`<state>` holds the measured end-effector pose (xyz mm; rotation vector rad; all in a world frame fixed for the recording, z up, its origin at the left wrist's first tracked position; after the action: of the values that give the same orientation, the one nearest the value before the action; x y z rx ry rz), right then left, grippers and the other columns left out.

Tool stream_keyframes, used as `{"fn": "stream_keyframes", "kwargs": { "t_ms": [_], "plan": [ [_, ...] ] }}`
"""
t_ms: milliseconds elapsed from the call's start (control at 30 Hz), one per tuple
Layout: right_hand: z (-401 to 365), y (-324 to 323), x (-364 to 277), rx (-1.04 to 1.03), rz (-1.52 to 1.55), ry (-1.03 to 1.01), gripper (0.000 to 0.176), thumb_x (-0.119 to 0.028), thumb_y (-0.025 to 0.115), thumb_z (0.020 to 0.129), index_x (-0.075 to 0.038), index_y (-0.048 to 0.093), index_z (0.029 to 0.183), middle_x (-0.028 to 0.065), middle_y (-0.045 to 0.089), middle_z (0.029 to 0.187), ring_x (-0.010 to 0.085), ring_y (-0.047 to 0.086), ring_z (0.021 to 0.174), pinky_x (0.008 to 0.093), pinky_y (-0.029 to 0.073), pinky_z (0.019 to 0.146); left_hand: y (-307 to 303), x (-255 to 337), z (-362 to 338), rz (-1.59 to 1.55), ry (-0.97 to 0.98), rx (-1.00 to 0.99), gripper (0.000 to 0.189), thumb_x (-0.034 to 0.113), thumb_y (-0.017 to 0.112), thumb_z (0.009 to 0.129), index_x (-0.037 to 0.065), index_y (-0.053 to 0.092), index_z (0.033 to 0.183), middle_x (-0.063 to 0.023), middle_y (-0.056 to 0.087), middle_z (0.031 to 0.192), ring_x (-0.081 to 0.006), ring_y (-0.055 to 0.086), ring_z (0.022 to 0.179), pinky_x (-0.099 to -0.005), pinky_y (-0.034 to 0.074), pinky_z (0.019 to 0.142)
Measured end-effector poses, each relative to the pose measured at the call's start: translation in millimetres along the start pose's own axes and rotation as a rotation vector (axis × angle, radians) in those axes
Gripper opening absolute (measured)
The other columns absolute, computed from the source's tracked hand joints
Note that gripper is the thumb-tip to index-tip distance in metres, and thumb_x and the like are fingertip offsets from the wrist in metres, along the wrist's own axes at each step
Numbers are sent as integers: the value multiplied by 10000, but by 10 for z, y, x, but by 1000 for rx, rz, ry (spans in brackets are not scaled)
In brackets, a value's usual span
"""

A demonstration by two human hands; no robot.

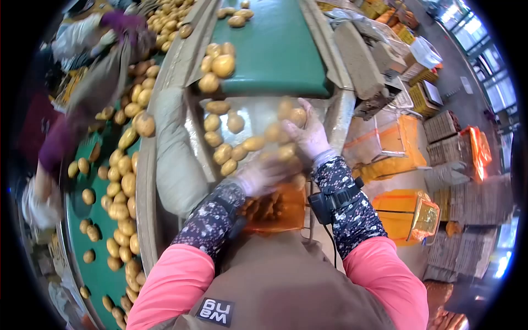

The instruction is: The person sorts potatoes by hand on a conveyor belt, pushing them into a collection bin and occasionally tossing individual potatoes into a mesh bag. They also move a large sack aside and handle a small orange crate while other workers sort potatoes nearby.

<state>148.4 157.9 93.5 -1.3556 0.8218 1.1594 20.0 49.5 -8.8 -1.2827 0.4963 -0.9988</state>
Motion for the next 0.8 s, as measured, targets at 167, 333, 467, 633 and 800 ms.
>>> {"fn": "stream_keyframes", "kwargs": {
  "t_ms": [167,333,467,633,800],
  "plan": [
    [-65,-727,-433,117,-50,-110,657,-134,739,860,-57,427,1433,117,538,1347,222,533,1218,320,444,1017,9,-4,69,71,-21,21,511,425,709,799,219,617,1257,-4,494,1415,-308,386,1343,-654,328,1022],
    [-288,-1872,-1345,530,-2,-753,570,-21,747,851,-119,484,1347,95,595,1185,178,612,1038,323,560,886,1,1,119,115,-36,-37,503,488,631,856,245,605,1296,11,497,1410,-309,379,1359,-661,302,1062],
    [-673,-2665,-2052,601,-9,-1178,599,-34,789,811,-112,493,1326,149,583,1213,260,640,1049,361,586,888,-36,17,155,107,-44,-46,520,488,635,856,241,602,1313,11,500,1423,-306,408,1357,-666,294,1072],
    [-1000,-3265,-2192,947,-473,-1299,601,7,769,814,-88,466,1324,204,577,1201,332,655,1041,367,641,811,-86,35,212,110,-26,-46,511,489,645,849,243,623,1296,16,505,1431,-302,406,1366,-657,297,1076],
    [-544,-4478,-710,1064,-1438,-107,576,-247,693,836,-168,522,1381,254,479,1394,415,477,1283,455,382,1107,-64,24,229,123,-27,-48,503,489,645,851,236,633,1286,15,504,1439,-311,389,1377,-647,288,1088]
  ]
}}
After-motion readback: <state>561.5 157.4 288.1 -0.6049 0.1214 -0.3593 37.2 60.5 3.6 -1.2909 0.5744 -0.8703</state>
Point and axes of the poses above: each hand's wrist, its own z-axis towards the middle knuckle, its own y-axis out of the palm, x = y × z, the point moved 6 cm from there along z, towards the middle knuckle
